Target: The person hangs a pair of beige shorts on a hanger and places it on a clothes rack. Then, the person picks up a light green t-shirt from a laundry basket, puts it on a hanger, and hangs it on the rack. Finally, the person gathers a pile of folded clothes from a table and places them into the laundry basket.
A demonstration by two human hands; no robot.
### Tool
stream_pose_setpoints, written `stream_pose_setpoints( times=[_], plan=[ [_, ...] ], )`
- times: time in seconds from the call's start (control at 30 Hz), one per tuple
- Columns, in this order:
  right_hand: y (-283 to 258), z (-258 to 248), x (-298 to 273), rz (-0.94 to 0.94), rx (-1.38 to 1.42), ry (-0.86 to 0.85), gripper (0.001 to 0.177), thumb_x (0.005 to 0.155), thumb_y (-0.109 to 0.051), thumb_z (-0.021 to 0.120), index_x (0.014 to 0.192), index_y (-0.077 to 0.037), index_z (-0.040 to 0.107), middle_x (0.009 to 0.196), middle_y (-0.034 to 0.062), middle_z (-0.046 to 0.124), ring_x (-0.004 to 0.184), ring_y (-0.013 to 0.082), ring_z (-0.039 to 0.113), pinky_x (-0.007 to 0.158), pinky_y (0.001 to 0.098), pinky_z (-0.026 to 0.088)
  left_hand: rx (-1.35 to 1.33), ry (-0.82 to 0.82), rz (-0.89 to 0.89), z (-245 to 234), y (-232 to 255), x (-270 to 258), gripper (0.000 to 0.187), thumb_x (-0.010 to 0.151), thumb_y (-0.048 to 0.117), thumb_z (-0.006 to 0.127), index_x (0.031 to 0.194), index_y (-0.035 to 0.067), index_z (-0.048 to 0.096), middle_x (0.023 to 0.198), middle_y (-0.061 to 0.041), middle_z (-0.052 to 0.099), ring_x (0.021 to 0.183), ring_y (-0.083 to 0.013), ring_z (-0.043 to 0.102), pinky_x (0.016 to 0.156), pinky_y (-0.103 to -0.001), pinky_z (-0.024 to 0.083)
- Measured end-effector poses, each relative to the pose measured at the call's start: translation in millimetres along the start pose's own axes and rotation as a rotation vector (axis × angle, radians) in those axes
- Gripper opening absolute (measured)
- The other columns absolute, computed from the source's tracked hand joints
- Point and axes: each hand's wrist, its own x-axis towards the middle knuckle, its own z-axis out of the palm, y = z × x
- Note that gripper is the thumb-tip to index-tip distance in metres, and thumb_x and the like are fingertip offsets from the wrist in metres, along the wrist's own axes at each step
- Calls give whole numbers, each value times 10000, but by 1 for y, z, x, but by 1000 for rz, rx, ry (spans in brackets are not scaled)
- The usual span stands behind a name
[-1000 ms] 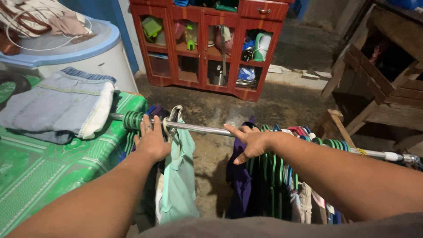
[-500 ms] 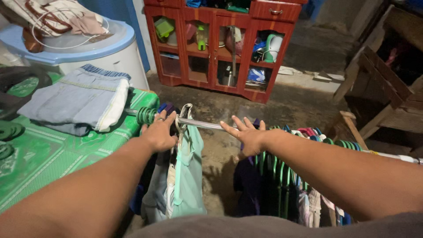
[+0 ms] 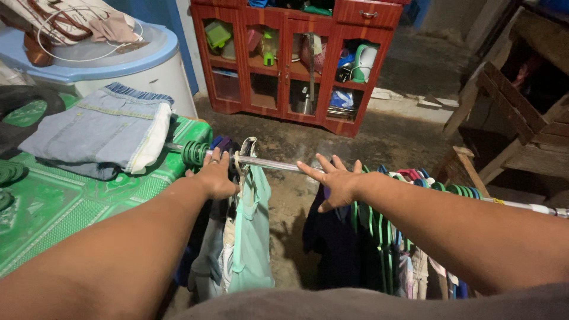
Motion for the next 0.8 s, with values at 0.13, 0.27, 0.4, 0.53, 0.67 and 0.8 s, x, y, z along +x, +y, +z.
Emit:
stream_pose_setpoints(
  times=[0.13, 0.27, 0.4, 0.53, 0.67, 0.8],
  plan=[
    [1, -2, -1, -6, -3, -5, 1240, 784, -494, 837, 1556, -593, -129, 1736, 31, -144, 1597, 342, -124, 1181, 768, 28, 28, 84, 33, -1, -14, -6, 1159, 822, 485, 738, 1660, 263, -31, 1740, -43, -161, 1602, -313, -95, 1198, -729, 105],
    [0, -2, -4, -5, 13, -16, 1294, 752, -472, 865, 1558, -579, -142, 1740, 25, -133, 1598, 333, -126, 1175, 775, 21, -62, 67, -124, -1, -27, 10, 1214, 831, 498, 750, 1656, 234, -100, 1716, -148, -201, 1601, -366, -110, 1222, -699, 117],
    [-1, -3, -3, 3, 12, -23, 1311, 744, -472, 872, 1561, -577, -148, 1740, 23, -137, 1600, 311, -151, 1172, 781, -9, -21, 48, -44, 9, -39, 37, 1240, 838, 513, 768, 1650, 170, -103, 1637, -336, -215, 1556, -493, -96, 1273, -496, 110],
    [0, -5, -1, 0, 6, -54, 1313, 755, -476, 864, 1561, -570, -168, 1737, 21, -149, 1595, 301, -175, 1170, 781, -29, -112, 39, -51, 8, -35, 35, 1227, 807, 490, 777, 1658, 185, -54, 1635, -348, -247, 1567, -481, -58, 1278, -457, 148],
    [0, -5, -1, 5, -9, -65, 1332, 748, -464, 873, 1561, -565, -178, 1738, 21, -147, 1596, 303, -168, 1172, 781, -3, -194, 95, -66, -1, -24, 6, 1218, 763, 488, 812, 1655, 187, 39, 1666, -280, -236, 1590, -419, 25, 1267, -468, 187],
    [-1, -7, 0, 10, -18, -78, 1356, 745, -465, 879, 1559, -563, -201, 1738, 22, -148, 1595, 309, -163, 1169, 789, 8, -207, 76, -134, -10, -14, -17, 1089, 794, 420, 745, 1667, 251, 117, 1737, -127, -177, 1580, -347, 226, 1234, -577, 234]
  ],
)
